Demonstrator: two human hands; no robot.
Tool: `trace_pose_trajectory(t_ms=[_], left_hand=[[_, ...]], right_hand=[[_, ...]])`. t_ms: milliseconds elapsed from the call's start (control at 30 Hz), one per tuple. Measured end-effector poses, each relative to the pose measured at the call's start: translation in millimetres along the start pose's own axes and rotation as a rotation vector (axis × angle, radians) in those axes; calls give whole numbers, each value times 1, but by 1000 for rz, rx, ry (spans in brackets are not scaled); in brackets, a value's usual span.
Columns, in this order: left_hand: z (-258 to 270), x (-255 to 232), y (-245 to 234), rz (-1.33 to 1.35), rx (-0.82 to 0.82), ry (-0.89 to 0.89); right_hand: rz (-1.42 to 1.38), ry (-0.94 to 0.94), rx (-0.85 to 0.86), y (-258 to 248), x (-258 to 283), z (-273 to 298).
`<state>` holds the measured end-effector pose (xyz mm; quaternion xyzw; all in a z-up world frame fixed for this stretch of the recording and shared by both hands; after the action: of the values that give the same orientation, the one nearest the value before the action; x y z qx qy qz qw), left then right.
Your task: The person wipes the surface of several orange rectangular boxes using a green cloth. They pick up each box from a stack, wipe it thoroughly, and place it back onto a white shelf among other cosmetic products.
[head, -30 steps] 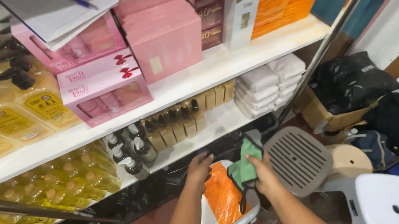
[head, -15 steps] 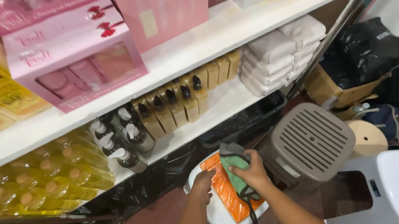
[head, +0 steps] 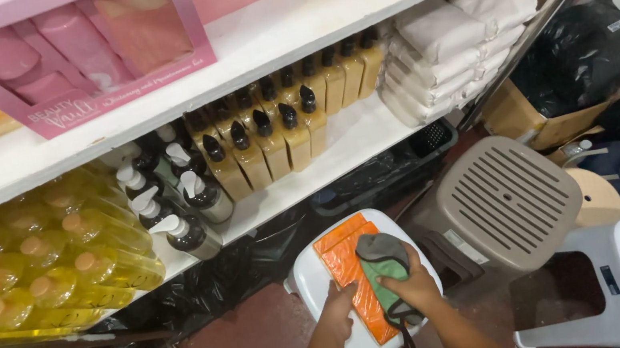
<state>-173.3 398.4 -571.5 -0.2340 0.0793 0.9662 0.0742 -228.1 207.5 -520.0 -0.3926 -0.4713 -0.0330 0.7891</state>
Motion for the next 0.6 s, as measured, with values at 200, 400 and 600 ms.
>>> trace_pose_trajectory(t_ms=[200, 400, 600], left_hand=[[47, -7, 14, 199, 21, 52], [25, 4, 14, 261, 28, 165], [75, -48, 16, 319, -41, 611]], right_hand=[[-23, 134, 40, -5, 21, 11], [53, 208, 52, -9, 25, 20], [-385, 216, -14, 3, 17, 21]])
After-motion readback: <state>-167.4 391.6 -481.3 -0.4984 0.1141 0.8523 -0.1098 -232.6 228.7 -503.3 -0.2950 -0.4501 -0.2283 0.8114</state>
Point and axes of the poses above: each hand's wrist, its own z-axis away from the middle knuckle, its own y-axis out of the palm, x = y × z, the point moved 5 cm from there along -z, towards the middle knuckle, and after that the axes turned 9 degrees about -x, right-handed, at the moved point
